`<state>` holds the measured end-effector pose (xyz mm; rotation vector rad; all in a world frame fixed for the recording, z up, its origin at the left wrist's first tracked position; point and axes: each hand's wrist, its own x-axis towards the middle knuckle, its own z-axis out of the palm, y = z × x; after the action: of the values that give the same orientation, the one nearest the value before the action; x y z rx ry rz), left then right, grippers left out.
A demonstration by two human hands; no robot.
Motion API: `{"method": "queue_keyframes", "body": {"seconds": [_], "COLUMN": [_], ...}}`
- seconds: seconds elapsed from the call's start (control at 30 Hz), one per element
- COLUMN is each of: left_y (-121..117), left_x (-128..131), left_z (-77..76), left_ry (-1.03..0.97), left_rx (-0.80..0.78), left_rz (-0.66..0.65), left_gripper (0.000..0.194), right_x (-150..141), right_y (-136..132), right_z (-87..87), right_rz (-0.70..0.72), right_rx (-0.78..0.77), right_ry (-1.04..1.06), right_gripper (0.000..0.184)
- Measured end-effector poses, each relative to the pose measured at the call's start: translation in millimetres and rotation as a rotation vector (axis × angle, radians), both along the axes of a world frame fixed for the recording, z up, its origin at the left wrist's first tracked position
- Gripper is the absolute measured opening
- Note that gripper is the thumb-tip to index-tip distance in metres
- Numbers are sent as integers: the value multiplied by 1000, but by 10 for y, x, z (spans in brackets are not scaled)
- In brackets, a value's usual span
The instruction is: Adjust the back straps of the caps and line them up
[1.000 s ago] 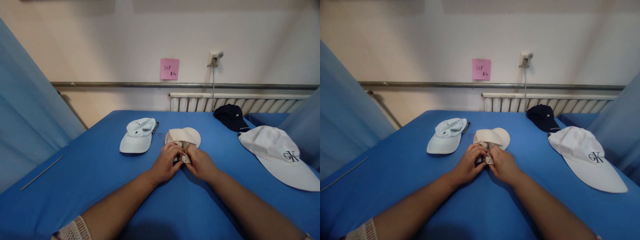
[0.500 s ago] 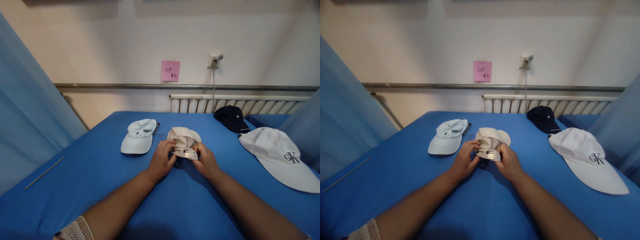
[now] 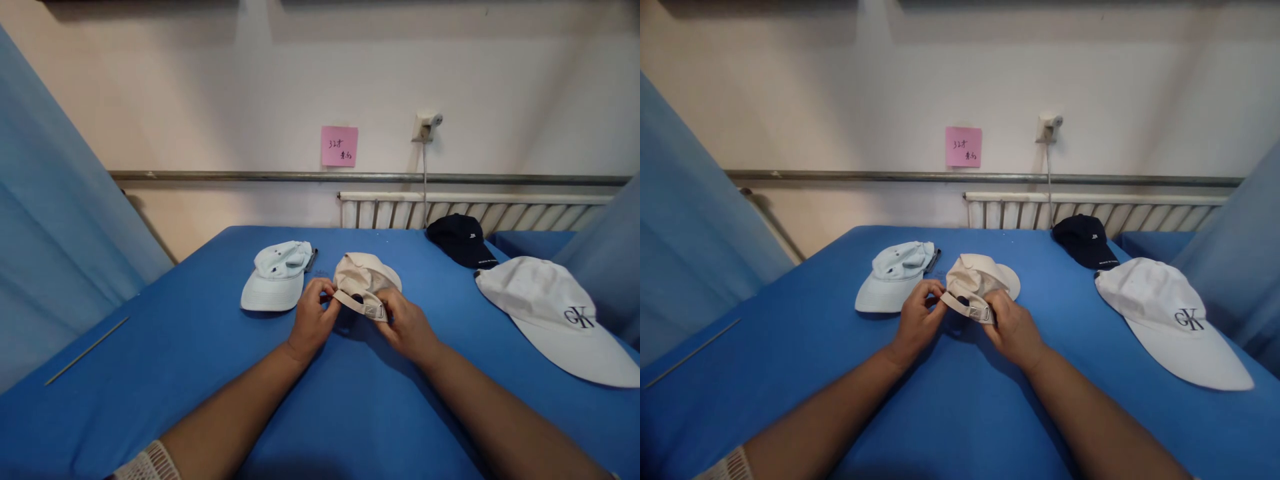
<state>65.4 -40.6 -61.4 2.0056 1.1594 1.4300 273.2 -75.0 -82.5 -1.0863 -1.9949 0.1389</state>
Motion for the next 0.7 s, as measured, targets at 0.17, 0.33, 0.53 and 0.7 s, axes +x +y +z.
{"method": "queue_keyframes", "body": {"seconds": [0.17,0.33,0.53,0.7], "left_y": [63,132,87,145], "left_x": [-50,-94,-46,-72], "left_z": [-20,-7,46,34], "left_ry": [47,263,-535,-944], "left_rx": [-43,-274,-905,-1029], "left_rz": [55,122,-260,-303], "left_gripper": [13,23,20,10], "right_x": [-38,-6,31,65], "right_y": [-41,-2,4,13], "right_z": [19,-65,-40,-32], "right_rz": [18,-141,-166,-62], "right_rx": [20,83,47,-30], "right_ry": [-113,-104,-2,-89], "right_gripper": [26,17,14,22]}}
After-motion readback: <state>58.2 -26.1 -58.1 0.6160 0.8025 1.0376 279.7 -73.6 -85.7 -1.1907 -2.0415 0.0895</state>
